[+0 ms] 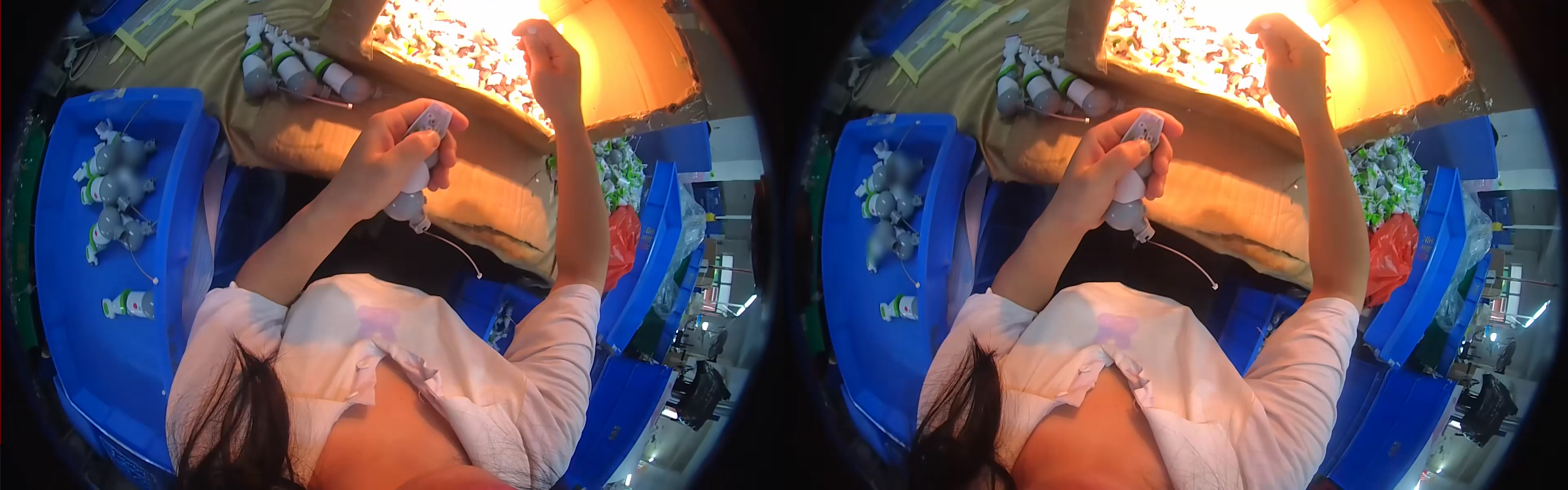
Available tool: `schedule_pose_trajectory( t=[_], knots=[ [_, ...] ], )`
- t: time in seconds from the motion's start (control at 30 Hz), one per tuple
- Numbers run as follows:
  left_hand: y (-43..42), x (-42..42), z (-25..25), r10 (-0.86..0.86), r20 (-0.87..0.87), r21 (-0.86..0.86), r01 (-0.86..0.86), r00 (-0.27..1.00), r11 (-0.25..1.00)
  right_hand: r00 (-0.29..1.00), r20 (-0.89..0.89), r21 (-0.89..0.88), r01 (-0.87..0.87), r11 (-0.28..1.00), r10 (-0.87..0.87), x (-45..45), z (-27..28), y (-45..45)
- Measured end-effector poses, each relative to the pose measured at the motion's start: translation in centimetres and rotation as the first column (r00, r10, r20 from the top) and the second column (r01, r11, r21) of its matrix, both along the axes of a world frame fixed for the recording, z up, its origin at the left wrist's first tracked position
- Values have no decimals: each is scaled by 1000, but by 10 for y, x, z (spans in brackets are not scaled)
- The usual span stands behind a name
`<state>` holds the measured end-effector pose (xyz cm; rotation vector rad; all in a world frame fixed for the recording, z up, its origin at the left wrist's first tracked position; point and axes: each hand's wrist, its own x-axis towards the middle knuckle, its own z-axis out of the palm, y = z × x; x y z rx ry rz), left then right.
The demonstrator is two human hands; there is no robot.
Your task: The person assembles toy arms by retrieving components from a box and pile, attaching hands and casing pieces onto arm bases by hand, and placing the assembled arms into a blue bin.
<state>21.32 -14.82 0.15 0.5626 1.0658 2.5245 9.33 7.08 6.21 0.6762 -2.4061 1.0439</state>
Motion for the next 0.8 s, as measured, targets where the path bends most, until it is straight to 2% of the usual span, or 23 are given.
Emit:
schedule_pose_trajectory(
  t=[0.07, 0.13, 0.17, 0.23, 0.27, 0.33, 0.37, 0.43, 0.47, 0.53, 0.67, 0.73, 0.8],
  knots=[
    [-1, 5, 4, 9, -24, -46, -10, 1000, 999, 996, 79, 3, -41, 999, 41, 33, 18, -13],
    [2, 9, 7, 15, -59, -88, -20, 998, 996, 985, 85, 161, -165, 973, 153, 66, 36, -25],
    [3, 11, 8, 29, -85, -94, -37, 996, 995, 985, 83, 159, -162, 974, 150, 84, 42, -33],
    [7, 15, 12, 34, -113, -102, -46, 993, 994, 947, 289, 43, -161, 986, 143, 113, 52, -43],
    [9, 16, 15, 30, -123, -112, -43, 992, 993, 948, 288, 41, -154, 987, 136, 117, 58, -41],
    [12, 19, 17, 18, -130, -123, -34, 991, 992, 872, 423, 181, -348, 920, 246, 123, 67, -37],
    [12, 19, 17, -6, -125, -125, -10, 992, 992, 873, 423, 180, -343, 922, 242, 126, 67, -36],
    [12, 19, 18, -27, -120, -126, 12, 992, 992, 901, 235, 357, -428, 830, 364, 129, 68, -36],
    [10, 19, 19, -49, -115, -130, 34, 992, 991, 900, 238, 355, -430, 830, 365, 130, 66, -35],
    [9, 20, 20, -68, -101, -136, 54, 993, 989, 921, 6, 619, -309, 722, 388, 135, 63, -31],
    [9, 20, 22, -173, -24, -105, 170, 985, 980, 931, -40, 698, -233, 677, 362, 139, 61, -28],
    [8, 19, 22, -226, 18, -95, 226, 974, 969, 908, -107, 750, -194, 632, 406, 138, 58, -26],
    [7, 18, 22, -282, 23, -101, 283, 959, 954, 916, -76, 753, -206, 625, 393, 137, 58, -25]
  ],
)
